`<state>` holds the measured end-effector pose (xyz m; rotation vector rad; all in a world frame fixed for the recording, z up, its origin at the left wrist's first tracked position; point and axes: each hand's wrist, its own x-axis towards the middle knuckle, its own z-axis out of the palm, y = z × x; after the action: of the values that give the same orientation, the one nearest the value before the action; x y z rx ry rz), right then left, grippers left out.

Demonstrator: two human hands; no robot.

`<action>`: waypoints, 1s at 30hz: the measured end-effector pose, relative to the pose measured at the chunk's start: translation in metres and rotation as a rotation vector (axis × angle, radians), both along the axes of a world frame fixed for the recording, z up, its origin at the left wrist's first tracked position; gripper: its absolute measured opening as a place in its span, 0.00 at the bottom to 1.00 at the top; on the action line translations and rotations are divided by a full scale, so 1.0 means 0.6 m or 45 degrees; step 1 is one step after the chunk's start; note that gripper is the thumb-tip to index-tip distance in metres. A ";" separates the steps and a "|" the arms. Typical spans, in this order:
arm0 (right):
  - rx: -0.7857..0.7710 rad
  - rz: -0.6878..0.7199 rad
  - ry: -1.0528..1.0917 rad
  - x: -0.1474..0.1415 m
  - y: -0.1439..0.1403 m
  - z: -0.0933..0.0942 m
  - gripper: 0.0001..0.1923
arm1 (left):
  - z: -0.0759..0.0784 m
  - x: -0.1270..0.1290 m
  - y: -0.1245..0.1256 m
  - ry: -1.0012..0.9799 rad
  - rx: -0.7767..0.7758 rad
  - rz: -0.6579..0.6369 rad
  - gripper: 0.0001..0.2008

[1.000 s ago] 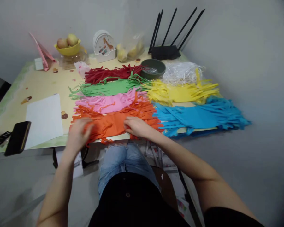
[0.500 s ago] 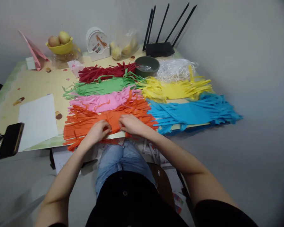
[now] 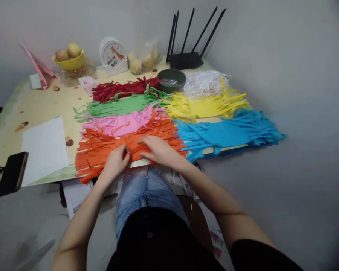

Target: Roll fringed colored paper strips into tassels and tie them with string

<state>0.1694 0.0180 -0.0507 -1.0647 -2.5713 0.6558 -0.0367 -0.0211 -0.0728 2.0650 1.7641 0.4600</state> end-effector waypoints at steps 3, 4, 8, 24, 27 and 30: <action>0.118 0.129 0.005 -0.021 -0.050 -0.010 0.13 | -0.006 0.008 -0.013 0.068 0.115 0.163 0.09; 0.161 0.167 -0.052 -0.030 -0.062 -0.018 0.14 | -0.010 0.011 -0.018 0.112 0.161 0.220 0.10; 0.235 0.118 -0.214 -0.060 -0.074 -0.048 0.21 | -0.030 0.012 -0.028 0.251 0.300 0.298 0.13; -0.070 -0.154 -0.334 -0.107 0.036 -0.019 0.21 | 0.018 -0.144 -0.032 -0.644 0.777 1.209 0.08; -0.089 -0.197 -0.234 -0.104 0.045 -0.020 0.30 | 0.035 -0.219 -0.035 -0.554 0.817 1.319 0.09; -0.129 -0.207 -0.151 -0.099 0.056 -0.029 0.34 | 0.096 -0.284 -0.051 -0.322 0.742 1.261 0.12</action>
<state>0.1102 0.0518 -0.0679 -1.3677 -2.5366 0.7070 -0.2073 -0.0516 -0.0150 1.1367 2.5815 1.5726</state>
